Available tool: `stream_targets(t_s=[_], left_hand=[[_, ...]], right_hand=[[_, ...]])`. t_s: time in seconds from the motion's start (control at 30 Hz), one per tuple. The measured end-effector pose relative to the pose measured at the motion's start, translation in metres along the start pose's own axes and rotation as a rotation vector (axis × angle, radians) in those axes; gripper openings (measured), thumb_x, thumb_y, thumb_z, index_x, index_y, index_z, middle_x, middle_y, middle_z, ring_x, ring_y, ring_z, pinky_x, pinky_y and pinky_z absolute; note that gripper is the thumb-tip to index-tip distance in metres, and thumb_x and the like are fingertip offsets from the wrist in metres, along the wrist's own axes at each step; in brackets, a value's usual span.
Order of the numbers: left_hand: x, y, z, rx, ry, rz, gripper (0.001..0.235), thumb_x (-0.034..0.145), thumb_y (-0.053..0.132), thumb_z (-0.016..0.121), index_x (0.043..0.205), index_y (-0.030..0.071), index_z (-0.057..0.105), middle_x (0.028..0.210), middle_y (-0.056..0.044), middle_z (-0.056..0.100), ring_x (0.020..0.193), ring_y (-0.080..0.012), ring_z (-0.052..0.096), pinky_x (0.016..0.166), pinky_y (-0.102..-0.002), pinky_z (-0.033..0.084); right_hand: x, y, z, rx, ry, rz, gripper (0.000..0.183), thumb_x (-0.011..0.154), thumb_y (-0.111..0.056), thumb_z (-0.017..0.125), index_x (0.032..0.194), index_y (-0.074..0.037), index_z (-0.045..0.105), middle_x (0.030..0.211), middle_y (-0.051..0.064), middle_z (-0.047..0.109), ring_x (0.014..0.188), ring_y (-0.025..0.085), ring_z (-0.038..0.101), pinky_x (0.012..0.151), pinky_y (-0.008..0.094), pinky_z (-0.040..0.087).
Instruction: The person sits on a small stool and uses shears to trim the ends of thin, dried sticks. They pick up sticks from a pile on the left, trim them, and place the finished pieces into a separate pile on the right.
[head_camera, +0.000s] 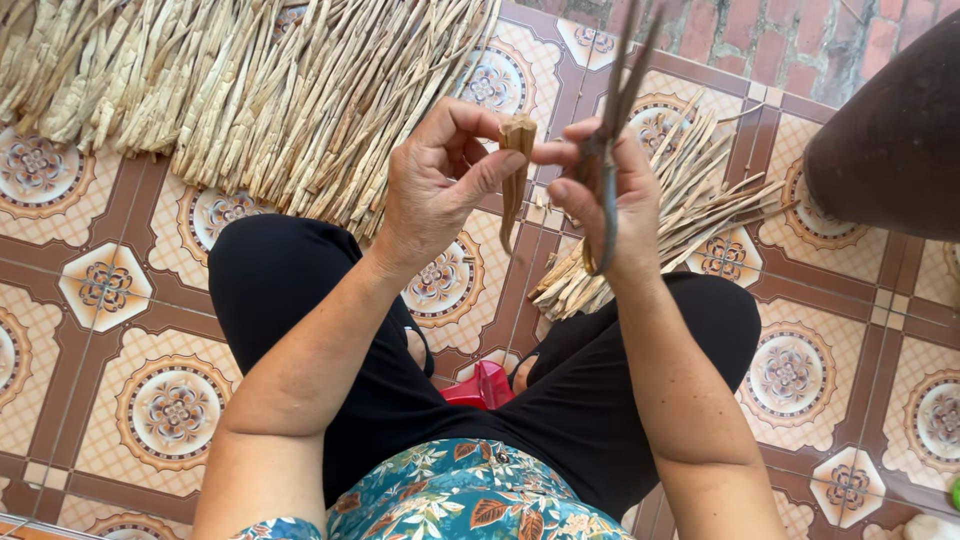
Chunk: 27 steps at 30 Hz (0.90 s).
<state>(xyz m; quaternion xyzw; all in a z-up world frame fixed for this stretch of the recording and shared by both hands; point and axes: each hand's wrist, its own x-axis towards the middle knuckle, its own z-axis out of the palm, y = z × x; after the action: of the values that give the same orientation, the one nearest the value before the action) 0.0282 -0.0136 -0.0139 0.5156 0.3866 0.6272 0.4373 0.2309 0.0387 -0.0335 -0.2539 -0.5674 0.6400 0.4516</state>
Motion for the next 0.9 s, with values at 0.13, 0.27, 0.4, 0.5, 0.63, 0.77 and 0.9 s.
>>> stream_targets(t_s=[0.13, 0.27, 0.4, 0.5, 0.63, 0.77, 0.9], left_hand=[[-0.004, -0.014, -0.001, -0.217, -0.03, -0.031, 0.021, 0.103, 0.01, 0.073, 0.113, 0.006, 0.055, 0.103, -0.007, 0.072, 0.087, -0.0068, 0.071, 0.073, -0.019, 0.062], [-0.008, -0.018, -0.004, -0.257, -0.105, -0.058, 0.021, 0.106, 0.009, 0.072, 0.118, 0.006, 0.055, 0.11, -0.005, 0.068, 0.092, -0.0067, 0.068, 0.085, -0.022, 0.063], [-0.008, -0.017, -0.005, -0.229, -0.081, -0.064, 0.023, 0.105, 0.009, 0.072, 0.121, 0.006, 0.055, 0.112, -0.006, 0.069, 0.098, -0.0075, 0.069, 0.087, -0.023, 0.063], [-0.007, -0.012, -0.006, -0.166, -0.023, -0.043, 0.027, 0.103, 0.008, 0.072, 0.126, 0.006, 0.057, 0.113, -0.006, 0.071, 0.102, -0.01, 0.071, 0.087, -0.025, 0.066], [-0.005, -0.012, -0.006, -0.215, 0.026, -0.018, 0.031, 0.101, 0.009, 0.071, 0.13, 0.005, 0.061, 0.117, -0.005, 0.071, 0.105, -0.011, 0.071, 0.09, -0.028, 0.068], [-0.006, -0.016, -0.009, -0.156, 0.059, 0.012, 0.023, 0.103, 0.01, 0.072, 0.125, 0.003, 0.067, 0.116, -0.005, 0.069, 0.1, -0.0098, 0.07, 0.096, -0.027, 0.064], [-0.007, -0.017, -0.011, -0.144, 0.068, 0.02, 0.019, 0.102, 0.011, 0.071, 0.118, 0.002, 0.066, 0.112, -0.002, 0.065, 0.101, -0.0094, 0.07, 0.091, -0.027, 0.066]], right_hand=[[0.0, 0.008, 0.009, 0.05, -0.02, 0.111, 0.042, 0.097, -0.006, 0.079, 0.133, -0.007, 0.058, 0.113, 0.004, 0.07, 0.101, 0.01, 0.065, 0.086, 0.024, 0.053], [0.004, 0.015, 0.011, 0.087, 0.038, 0.155, 0.042, 0.095, -0.003, 0.079, 0.131, -0.006, 0.059, 0.104, 0.001, 0.066, 0.091, 0.008, 0.062, 0.081, 0.024, 0.053], [0.005, 0.016, 0.007, 0.006, 0.05, 0.158, 0.043, 0.096, -0.008, 0.078, 0.133, -0.007, 0.057, 0.107, 0.002, 0.066, 0.096, 0.009, 0.063, 0.086, 0.024, 0.053], [0.001, 0.011, 0.004, -0.119, 0.012, 0.082, 0.048, 0.097, -0.018, 0.081, 0.137, -0.009, 0.055, 0.114, 0.002, 0.066, 0.104, 0.009, 0.06, 0.094, 0.025, 0.052], [-0.002, 0.007, 0.004, -0.474, -0.039, -0.001, 0.061, 0.092, -0.033, 0.085, 0.139, -0.011, 0.054, 0.123, 0.003, 0.063, 0.113, 0.013, 0.059, 0.103, 0.031, 0.051], [-0.004, 0.008, 0.006, -0.655, -0.084, -0.029, 0.072, 0.086, -0.039, 0.088, 0.141, -0.011, 0.052, 0.12, 0.004, 0.058, 0.115, 0.017, 0.057, 0.104, 0.035, 0.048], [-0.003, 0.011, 0.012, -0.651, -0.13, -0.093, 0.072, 0.086, -0.039, 0.088, 0.141, -0.011, 0.052, 0.128, 0.005, 0.06, 0.121, 0.019, 0.058, 0.107, 0.036, 0.048]])
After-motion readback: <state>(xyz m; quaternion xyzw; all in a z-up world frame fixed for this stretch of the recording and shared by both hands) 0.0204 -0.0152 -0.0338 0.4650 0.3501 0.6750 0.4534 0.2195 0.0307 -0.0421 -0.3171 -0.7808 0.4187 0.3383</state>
